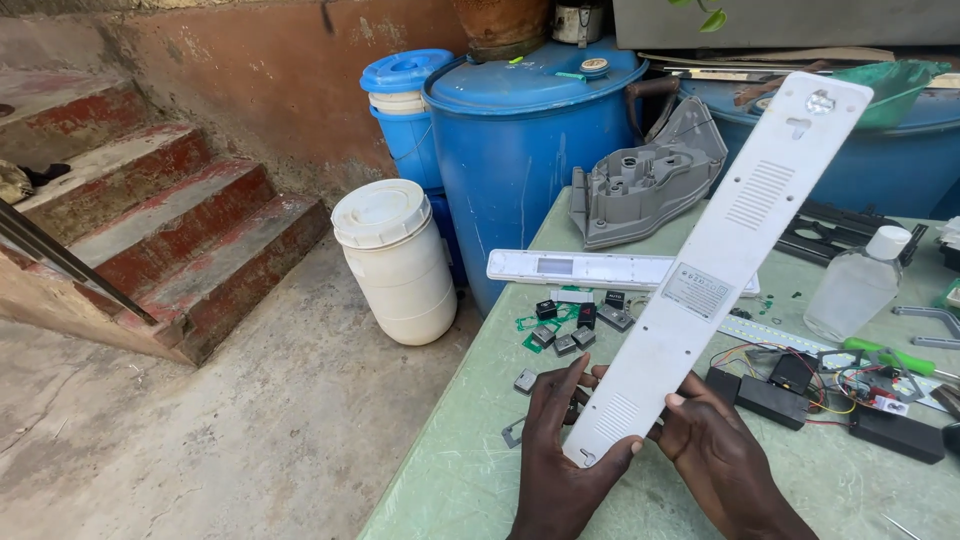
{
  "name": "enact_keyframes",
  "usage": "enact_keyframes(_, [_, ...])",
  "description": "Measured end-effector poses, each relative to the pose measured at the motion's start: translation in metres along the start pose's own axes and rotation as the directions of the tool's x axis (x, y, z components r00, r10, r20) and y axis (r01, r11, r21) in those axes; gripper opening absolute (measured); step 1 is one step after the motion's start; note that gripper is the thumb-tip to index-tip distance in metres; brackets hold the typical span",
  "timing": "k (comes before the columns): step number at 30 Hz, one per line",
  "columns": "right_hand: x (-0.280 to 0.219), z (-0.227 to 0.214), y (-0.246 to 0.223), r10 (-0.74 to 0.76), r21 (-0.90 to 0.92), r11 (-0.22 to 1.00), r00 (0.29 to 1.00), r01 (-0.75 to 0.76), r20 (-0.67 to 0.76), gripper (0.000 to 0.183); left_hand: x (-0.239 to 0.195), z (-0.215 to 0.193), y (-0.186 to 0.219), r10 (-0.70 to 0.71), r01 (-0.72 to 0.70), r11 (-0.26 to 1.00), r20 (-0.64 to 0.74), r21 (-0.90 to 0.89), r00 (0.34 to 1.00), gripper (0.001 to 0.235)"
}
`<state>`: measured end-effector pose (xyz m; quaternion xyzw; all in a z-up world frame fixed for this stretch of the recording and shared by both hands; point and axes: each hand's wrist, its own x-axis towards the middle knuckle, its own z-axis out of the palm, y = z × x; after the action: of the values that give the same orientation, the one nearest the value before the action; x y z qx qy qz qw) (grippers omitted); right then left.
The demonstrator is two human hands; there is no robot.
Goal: Cleaning the internal components and tracks of a plastic LED housing using cleaning fluid, a scraping tool, and a cloth.
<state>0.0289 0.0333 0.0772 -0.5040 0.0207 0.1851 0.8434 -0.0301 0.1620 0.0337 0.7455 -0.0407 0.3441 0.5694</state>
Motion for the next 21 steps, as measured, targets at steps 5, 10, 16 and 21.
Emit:
enact_keyframes(5, [-0.013, 0.019, -0.014, 0.037, 0.051, 0.998, 0.997, -0.034, -0.066, 0.053, -0.001, 0.001, -0.002, -0.059, 0.059, 0.998, 0.007, -0.010, 0.998, 0.070])
enact_keyframes(10, [-0.013, 0.011, -0.013, 0.045, 0.072, 0.997, 0.998, -0.041, -0.050, 0.054, -0.002, 0.003, 0.001, -0.155, 0.156, 0.987, 0.036, -0.028, 0.987, 0.066])
enact_keyframes(16, [0.004, -0.018, -0.003, 0.006, 0.063, 0.998, 0.997, -0.001, -0.073, 0.055, -0.001, 0.006, -0.005, -0.289, 0.277, 0.925, -0.009, -0.259, 0.957, 0.050])
enact_keyframes(21, [0.029, -0.063, 0.016, -0.077, -0.037, 0.997, 0.995, 0.075, -0.057, 0.052, -0.001, 0.010, -0.027, -0.506, 0.439, 0.820, -0.105, -0.369, 0.856, 0.029])
